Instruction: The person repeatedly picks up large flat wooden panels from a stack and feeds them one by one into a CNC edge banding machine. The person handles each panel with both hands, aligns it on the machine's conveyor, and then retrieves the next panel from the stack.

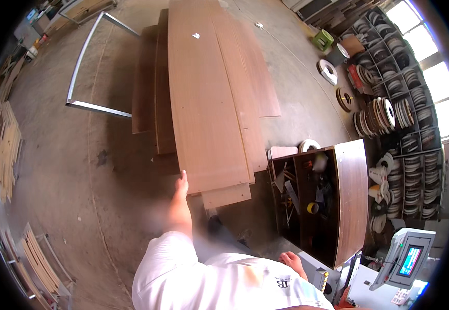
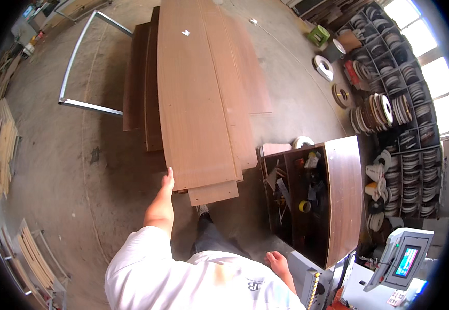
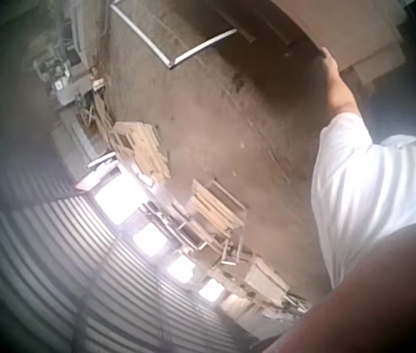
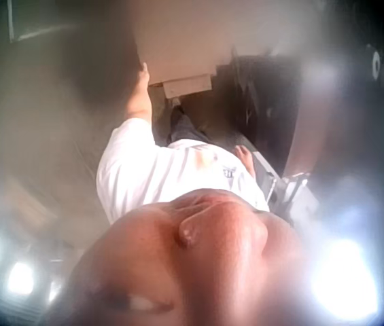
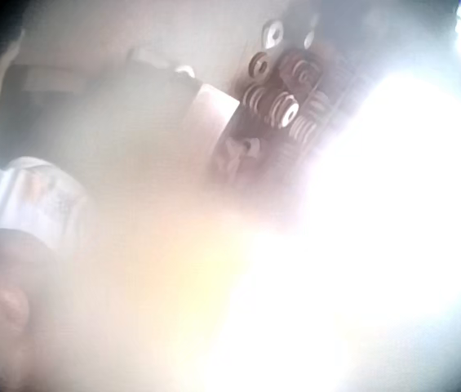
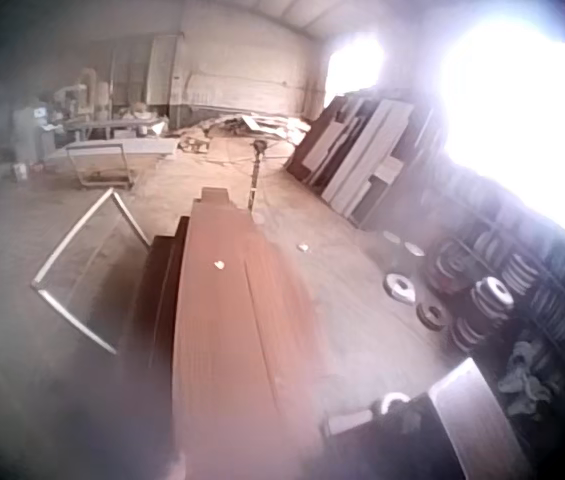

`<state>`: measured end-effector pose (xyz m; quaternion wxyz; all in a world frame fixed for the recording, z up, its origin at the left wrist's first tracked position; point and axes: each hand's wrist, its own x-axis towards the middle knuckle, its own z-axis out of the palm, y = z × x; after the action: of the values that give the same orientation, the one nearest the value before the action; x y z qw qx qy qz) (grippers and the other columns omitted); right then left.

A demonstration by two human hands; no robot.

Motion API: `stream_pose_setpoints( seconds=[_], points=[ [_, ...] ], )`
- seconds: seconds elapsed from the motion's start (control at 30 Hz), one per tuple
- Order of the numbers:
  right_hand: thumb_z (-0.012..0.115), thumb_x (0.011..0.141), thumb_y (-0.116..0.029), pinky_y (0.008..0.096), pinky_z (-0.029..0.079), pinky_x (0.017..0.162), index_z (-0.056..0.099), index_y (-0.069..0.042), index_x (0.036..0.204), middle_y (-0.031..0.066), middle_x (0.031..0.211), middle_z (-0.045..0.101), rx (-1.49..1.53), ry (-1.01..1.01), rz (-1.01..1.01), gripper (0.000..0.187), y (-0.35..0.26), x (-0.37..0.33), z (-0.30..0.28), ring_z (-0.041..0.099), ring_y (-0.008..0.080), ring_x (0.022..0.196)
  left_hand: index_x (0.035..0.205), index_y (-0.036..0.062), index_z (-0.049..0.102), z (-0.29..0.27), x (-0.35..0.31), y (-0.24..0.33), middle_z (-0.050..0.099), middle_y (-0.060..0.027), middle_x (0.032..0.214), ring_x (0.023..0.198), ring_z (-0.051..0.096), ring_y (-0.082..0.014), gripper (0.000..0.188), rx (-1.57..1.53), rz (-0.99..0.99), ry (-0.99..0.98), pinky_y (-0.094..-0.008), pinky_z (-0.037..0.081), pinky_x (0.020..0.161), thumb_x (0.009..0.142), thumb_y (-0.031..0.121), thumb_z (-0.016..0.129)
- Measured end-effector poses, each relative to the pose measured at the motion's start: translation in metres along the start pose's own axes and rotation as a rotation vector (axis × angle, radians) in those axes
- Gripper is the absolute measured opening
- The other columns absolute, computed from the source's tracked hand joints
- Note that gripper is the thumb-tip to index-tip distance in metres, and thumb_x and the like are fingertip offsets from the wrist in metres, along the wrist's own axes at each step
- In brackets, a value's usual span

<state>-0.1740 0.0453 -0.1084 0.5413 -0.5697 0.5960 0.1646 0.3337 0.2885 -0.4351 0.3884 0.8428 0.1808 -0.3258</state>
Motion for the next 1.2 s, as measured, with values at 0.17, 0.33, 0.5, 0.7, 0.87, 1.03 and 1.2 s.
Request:
stream_pose_setpoints(
  seconds=[0.17, 0.33, 0.5, 0.7, 0.87, 1.03, 1.2],
  points=[
    [0.065, 0.094, -0.031, 0.0316, 0.053, 0.076, 0.071, 0.0, 0.099, 0.0079, 0.086, 0.073, -0.26, 0.098, 0.118, 0.032, 0.079, 0.003, -0.023, 0.068, 0.0164, 0.081, 0.108, -0.012, 0.067, 0.006, -0.019, 0.007, 0.066, -0.0339, 0.108, 0.109, 0.063, -0.0443, 0.084, -0.081, 0.11, 0.132, -0.0487, 0.049, 0.091, 0.098, 0.066, 0.037],
    [0.065, 0.095, -0.027, 0.0304, 0.052, 0.07, 0.07, 0.0, 0.097, 0.0064, 0.081, 0.071, -0.162, 0.076, 0.052, 0.028, 0.027, 0.005, -0.021, 0.065, 0.0146, 0.075, 0.105, -0.0125, 0.066, -0.016, -0.066, 0.021, 0.068, -0.0317, 0.103, 0.103, 0.065, -0.0432, 0.079, -0.105, 0.066, 0.173, -0.0469, 0.05, 0.086, 0.1, 0.062, 0.041],
    [0.064, 0.096, -0.023, 0.0273, 0.048, 0.063, 0.067, -0.001, 0.091, 0.002, 0.075, 0.066, -0.066, -0.051, -0.082, 0.024, -0.012, 0.041, -0.031, 0.06, 0.0113, 0.067, 0.111, -0.0129, 0.064, -0.01, -0.127, 0.009, 0.066, -0.0325, 0.111, 0.108, 0.063, -0.042, 0.081, -0.073, -0.002, 0.11, -0.0467, 0.049, 0.091, 0.1, 0.064, 0.039],
    [0.064, 0.098, -0.03, 0.0254, 0.049, 0.066, 0.066, -0.003, 0.098, 0.0043, 0.084, 0.068, 0.247, -0.25, -0.245, 0.028, -0.045, 0.113, -0.046, 0.061, 0.0117, 0.072, 0.136, -0.0067, 0.051, 0.043, -0.247, 0.048, 0.057, -0.0174, 0.138, 0.129, 0.053, -0.0274, 0.093, -0.353, -0.101, -0.02, -0.0455, 0.041, 0.108, 0.093, 0.075, 0.041],
    [0.064, 0.094, -0.051, 0.0342, 0.049, 0.09, 0.058, -0.007, 0.129, 0.0063, 0.117, 0.067, 0.492, -0.428, -0.234, 0.057, -0.101, 0.136, -0.07, 0.063, 0.0162, 0.103, 0.143, 0.0014, 0.046, 0.123, -0.326, 0.087, 0.054, -0.0114, 0.143, 0.132, 0.051, -0.0259, 0.079, -0.73, -0.149, -0.365, -0.0437, 0.043, 0.109, 0.097, 0.066, 0.044],
    [0.07, 0.093, -0.027, 0.0279, 0.054, 0.073, 0.058, -0.005, 0.124, 0.0063, 0.111, 0.067, 0.855, -0.298, -0.252, 0.039, -0.138, 0.145, -0.13, 0.066, 0.0163, 0.091, 0.141, 0.0062, 0.048, 0.2, -0.444, 0.174, 0.058, -0.0101, 0.137, 0.126, 0.056, -0.0257, 0.063, -0.885, -0.163, -0.7, -0.0438, 0.048, 0.105, 0.101, 0.055, 0.047],
    [0.07, 0.092, -0.025, 0.0321, 0.054, 0.08, 0.064, 0.0, 0.112, 0.0079, 0.105, 0.069, 0.825, -0.163, -0.41, 0.033, -0.128, 0.175, -0.242, 0.066, 0.0178, 0.094, 0.122, 0.0107, 0.06, 0.264, -0.472, 0.216, 0.068, -0.0077, 0.116, 0.107, 0.066, -0.0221, 0.046, -0.617, -0.083, -1.067, -0.0427, 0.054, 0.089, 0.1, 0.051, 0.055]
  ],
)
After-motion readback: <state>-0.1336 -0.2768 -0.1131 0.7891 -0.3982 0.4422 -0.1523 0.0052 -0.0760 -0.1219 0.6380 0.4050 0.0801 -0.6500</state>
